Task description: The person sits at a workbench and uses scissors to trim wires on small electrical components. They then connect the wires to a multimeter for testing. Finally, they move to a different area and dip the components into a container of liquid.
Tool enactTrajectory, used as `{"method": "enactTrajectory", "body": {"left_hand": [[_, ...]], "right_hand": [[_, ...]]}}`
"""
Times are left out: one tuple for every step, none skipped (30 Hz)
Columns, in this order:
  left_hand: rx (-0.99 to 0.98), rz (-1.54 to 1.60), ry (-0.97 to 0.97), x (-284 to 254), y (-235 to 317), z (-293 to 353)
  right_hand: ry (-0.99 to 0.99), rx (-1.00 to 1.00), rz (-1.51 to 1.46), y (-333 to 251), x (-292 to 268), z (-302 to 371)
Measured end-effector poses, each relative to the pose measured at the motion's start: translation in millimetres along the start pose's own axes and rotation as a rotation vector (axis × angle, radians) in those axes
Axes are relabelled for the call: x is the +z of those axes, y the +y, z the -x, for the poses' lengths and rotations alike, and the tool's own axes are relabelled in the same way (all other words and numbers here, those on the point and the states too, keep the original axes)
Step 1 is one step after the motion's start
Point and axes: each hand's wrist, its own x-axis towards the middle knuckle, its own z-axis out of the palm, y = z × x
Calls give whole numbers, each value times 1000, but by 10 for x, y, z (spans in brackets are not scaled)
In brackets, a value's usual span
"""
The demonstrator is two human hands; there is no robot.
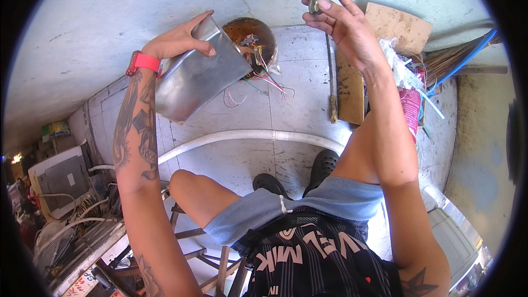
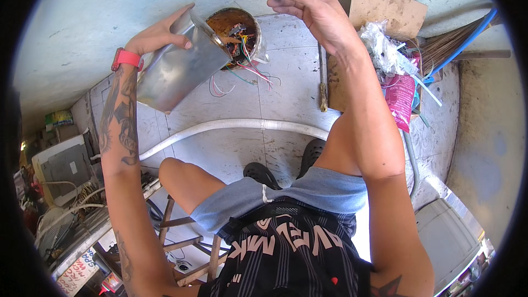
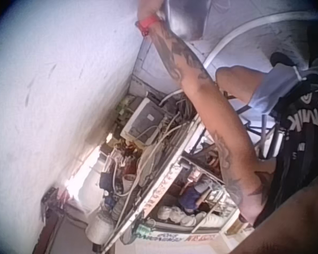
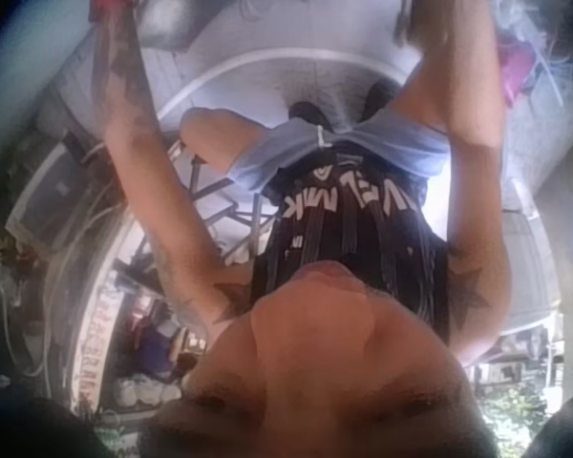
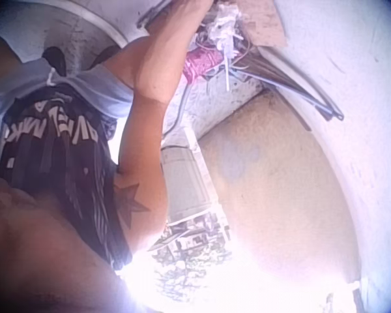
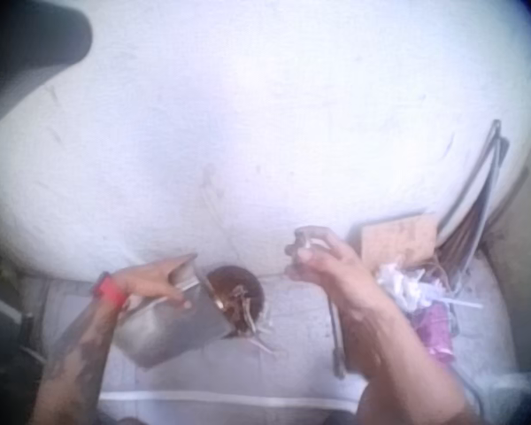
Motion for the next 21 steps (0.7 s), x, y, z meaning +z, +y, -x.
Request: {"method": "enactTrajectory", "body": {"left_hand": [[3, 7, -3, -9, 16, -11], [3, 6, -3, -18, 33, -24], [-3, -6, -4, -31, 52, -35], [2, 9, 5, -44, 71, -49], [2, 12, 12, -57, 90, -64], [2, 16, 19, -71, 106, -78], [-1, 8, 15, -85, 118, -93], [-3, 0, 11, -100, 126, -107], [-4, -9, 7, -110, 127, -119], [-7, -23, 16, -121, 123, -127], [-10, -36, 24, -132, 112, -134], [-14, -50, 32, -141, 97, -135], [-20, -59, 33, -154, 77, -138], [-26, -68, 35, -165, 54, -134], [-38, -90, 37, -178, 29, -130], [-54, -95, 43, -191, 0, -121], [-76, -113, 50, -205, -31, -110], [-97, -131, 57, -220, -64, -97], [-105, -115, 67, -237, -100, -76], [-113, -99, 77, -264, -141, -52], [-135, -106, 92, -270, -181, -31]], "right_hand": [[3, 5, 5, -2, -6, 3], [6, 10, 10, -4, -12, 4], [8, 14, 14, -7, -16, 5], [4, 13, 10, -11, -20, 3], [-1, 12, 6, -13, -22, 3], [-4, 11, 2, -16, -22, 2], [-4, 8, 10, -18, -23, 3], [-5, 5, 18, -20, -22, 5], [-4, 1, 27, -22, -23, 6], [-2, 4, 23, -24, -22, 10], [0, 8, 19, -26, -22, 11], [2, 11, 15, -29, -24, 14], [2, 7, 19, -31, -24, 16], [2, 1, 22, -33, -26, 18], [3, -2, 25, -37, -29, 18], [1, -2, 27, -39, -29, 20], [-1, -1, 29, -40, -32, 19], [-3, -1, 31, -41, -30, 21], [-13, 6, 18, -38, -29, 19], [-22, 12, 6, -35, -23, 12], [-33, 16, -6, -26, -19, 18]]}}
